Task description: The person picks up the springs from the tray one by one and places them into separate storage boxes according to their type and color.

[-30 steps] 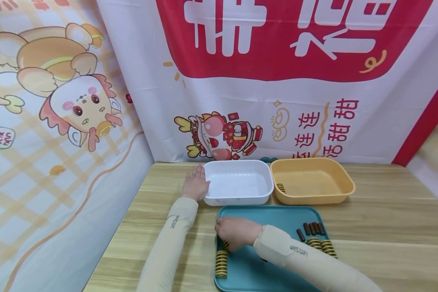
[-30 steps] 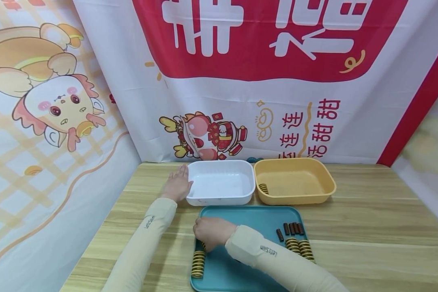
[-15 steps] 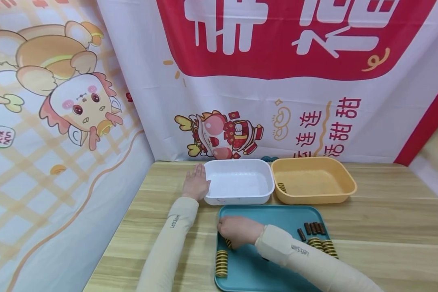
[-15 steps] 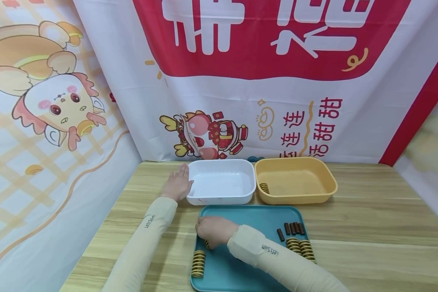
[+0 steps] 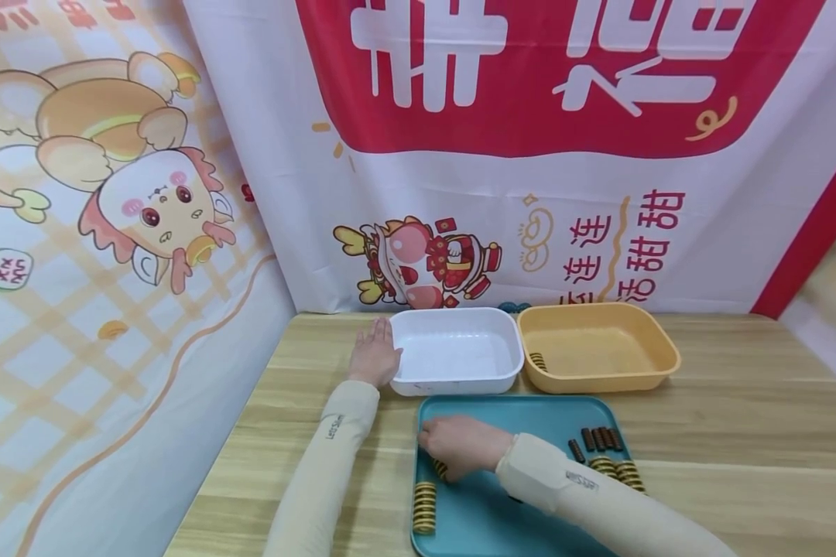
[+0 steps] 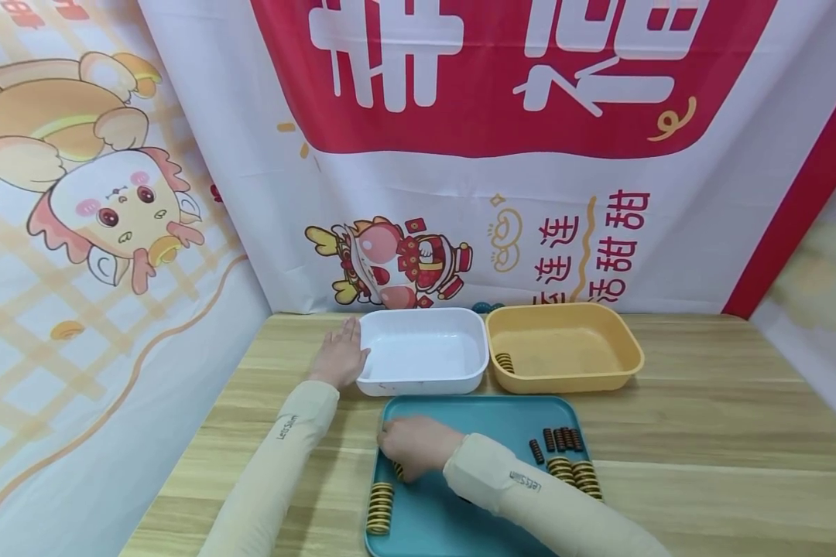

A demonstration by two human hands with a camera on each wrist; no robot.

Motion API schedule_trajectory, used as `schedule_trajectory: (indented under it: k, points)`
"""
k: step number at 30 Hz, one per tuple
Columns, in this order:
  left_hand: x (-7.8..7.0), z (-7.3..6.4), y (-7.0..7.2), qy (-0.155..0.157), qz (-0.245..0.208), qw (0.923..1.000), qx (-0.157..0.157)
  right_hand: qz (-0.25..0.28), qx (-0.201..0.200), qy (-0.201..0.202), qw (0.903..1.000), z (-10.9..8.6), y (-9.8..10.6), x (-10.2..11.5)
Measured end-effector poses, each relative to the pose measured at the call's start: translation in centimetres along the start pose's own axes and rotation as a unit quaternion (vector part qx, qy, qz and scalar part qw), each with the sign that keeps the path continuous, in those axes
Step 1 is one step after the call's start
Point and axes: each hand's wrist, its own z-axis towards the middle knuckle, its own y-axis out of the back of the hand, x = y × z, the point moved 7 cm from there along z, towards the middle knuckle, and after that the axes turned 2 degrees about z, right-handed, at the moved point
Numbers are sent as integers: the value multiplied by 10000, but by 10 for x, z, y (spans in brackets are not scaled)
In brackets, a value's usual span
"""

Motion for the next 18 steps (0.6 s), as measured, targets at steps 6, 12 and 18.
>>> schedule_trajectory:
  k: [6, 12, 18]
  points:
    - [0, -1, -1, 22, 49, 10000, -25, 103, -106, 22, 9999, -4, -2, -2]
    - [1, 0, -3, 51, 19, 10000, 60, -115, -45, -12, 9999, -5, -2, 4]
    - [0, -1, -2, 18, 27, 10000, 17, -264, -9, 17, 9997, -6, 0, 7]
